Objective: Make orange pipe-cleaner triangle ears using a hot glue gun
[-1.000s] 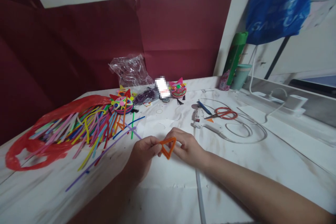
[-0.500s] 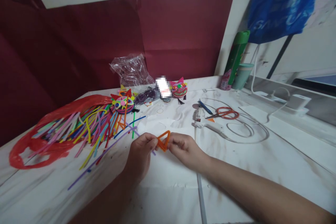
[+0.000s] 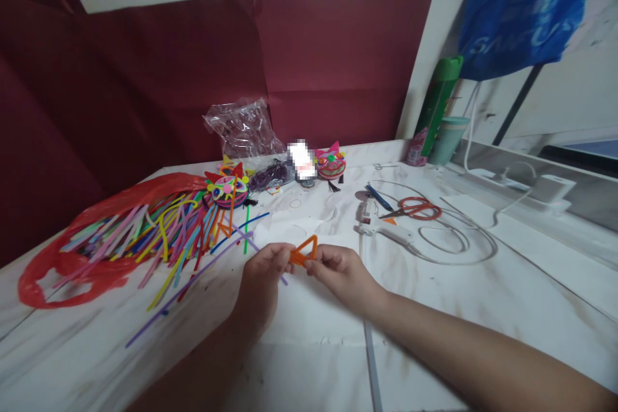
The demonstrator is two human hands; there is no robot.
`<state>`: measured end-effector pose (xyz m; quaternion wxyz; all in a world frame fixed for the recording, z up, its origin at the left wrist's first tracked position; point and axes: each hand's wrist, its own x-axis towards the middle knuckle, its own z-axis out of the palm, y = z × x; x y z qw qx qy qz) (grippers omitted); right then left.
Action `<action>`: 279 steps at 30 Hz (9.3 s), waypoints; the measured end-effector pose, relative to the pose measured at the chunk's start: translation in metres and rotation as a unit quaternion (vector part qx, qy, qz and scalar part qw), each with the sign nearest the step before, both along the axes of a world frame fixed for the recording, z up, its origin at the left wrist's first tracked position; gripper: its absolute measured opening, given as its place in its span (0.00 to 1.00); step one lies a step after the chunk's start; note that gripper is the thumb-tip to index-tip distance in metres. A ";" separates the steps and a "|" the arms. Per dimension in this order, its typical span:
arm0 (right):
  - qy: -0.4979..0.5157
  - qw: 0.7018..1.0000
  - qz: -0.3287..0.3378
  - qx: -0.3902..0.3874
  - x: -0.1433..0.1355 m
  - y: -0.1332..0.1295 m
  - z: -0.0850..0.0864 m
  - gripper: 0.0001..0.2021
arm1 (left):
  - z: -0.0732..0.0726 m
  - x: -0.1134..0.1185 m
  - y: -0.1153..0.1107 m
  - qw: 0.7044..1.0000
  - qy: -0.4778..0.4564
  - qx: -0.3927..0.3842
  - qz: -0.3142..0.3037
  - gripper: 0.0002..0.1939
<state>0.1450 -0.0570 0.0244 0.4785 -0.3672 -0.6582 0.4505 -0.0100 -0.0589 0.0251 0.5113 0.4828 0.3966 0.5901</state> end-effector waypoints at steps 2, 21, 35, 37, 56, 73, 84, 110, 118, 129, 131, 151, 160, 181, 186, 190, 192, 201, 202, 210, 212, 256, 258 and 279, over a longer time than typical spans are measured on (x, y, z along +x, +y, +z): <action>-0.011 1.000 -0.001 -0.009 0.001 0.001 0.002 0.14 | 0.001 -0.002 0.002 1.000 0.007 0.003 0.026 0.14; -0.021 1.000 -0.012 0.008 -0.003 0.002 -0.001 0.06 | -0.002 -0.004 0.005 0.993 0.098 -0.002 0.061 0.10; -0.054 0.998 0.000 0.021 0.004 0.004 0.001 0.12 | 0.003 0.000 0.002 0.993 0.122 -0.002 0.003 0.08; -0.052 0.998 0.003 0.024 0.003 0.004 0.002 0.12 | 0.003 0.000 0.002 0.994 0.112 -0.002 0.004 0.09; -0.084 0.991 -0.032 0.098 0.003 0.002 0.003 0.07 | -0.005 -0.003 0.006 0.998 0.055 -0.030 -0.031 0.10; 0.115 0.975 0.090 -0.167 0.003 0.014 0.009 0.10 | 0.019 -0.019 -0.007 0.761 0.417 0.492 0.063 0.14; 0.179 0.952 0.093 -0.229 0.004 0.009 0.016 0.09 | 0.007 -0.016 -0.002 0.744 0.466 0.465 0.116 0.17; 0.007 0.994 0.044 -0.097 0.010 0.013 0.015 0.08 | 0.008 0.001 -0.002 0.976 0.212 -0.017 -0.053 0.10; 0.081 0.991 0.013 -0.110 0.013 0.025 0.013 0.09 | 0.003 -0.003 0.006 0.995 0.063 -0.061 -0.045 0.09; 0.115 0.963 -0.240 0.029 0.073 0.060 0.053 0.10 | -0.003 -0.004 0.016 0.990 -0.008 -0.121 -0.067 0.12; -0.002 0.955 -0.287 0.075 0.097 0.070 0.054 0.12 | -0.006 -0.005 0.020 0.989 -0.010 -0.134 -0.066 0.13; -0.459 0.841 -0.274 0.087 0.139 0.074 -0.010 0.07 | -0.002 -0.003 0.015 0.982 -0.060 -0.147 -0.105 0.08; -0.211 0.964 -0.150 -0.064 0.101 0.022 0.023 0.14 | -0.005 -0.005 0.019 0.983 -0.085 -0.126 -0.103 0.08; -0.156 0.936 0.036 0.314 0.072 0.008 0.000 0.04 | -0.006 -0.003 0.019 0.984 -0.105 -0.110 -0.096 0.06; -0.165 0.926 0.024 0.339 0.071 0.009 0.000 0.05 | -0.003 -0.002 0.018 0.985 -0.090 -0.115 -0.094 0.08; -0.167 0.926 0.023 0.338 0.071 0.009 -0.001 0.05 | -0.004 -0.003 0.018 0.986 -0.096 -0.098 -0.098 0.06; -0.166 0.927 0.018 0.337 0.071 0.009 -0.001 0.05 | -0.004 -0.004 0.018 0.985 -0.107 -0.084 -0.103 0.07; -0.152 0.923 0.028 0.353 0.069 0.008 0.003 0.06 | -0.008 -0.003 0.018 0.983 -0.126 -0.084 -0.107 0.07; -0.151 0.922 0.026 0.354 0.069 0.009 0.002 0.06 | -0.008 -0.003 0.018 0.983 -0.127 -0.084 -0.106 0.07; -0.156 0.915 0.005 0.372 0.066 0.010 -0.003 0.06 | -0.006 -0.002 0.016 0.982 -0.126 -0.079 -0.116 0.07; -0.155 0.909 0.008 0.388 0.067 0.011 -0.004 0.05 | -0.007 -0.003 0.016 0.982 -0.122 -0.079 -0.121 0.06; -0.190 0.889 0.054 0.413 0.076 0.014 -0.004 0.03 | -0.012 -0.005 0.020 0.984 -0.107 -0.068 -0.128 0.08; -0.192 0.887 0.058 0.415 0.077 0.015 -0.004 0.02 | -0.011 -0.005 0.019 0.984 -0.103 -0.069 -0.126 0.07; -0.194 0.881 0.071 0.426 0.079 0.018 -0.007 0.02 | -0.007 -0.003 0.017 0.986 -0.089 -0.072 -0.117 0.06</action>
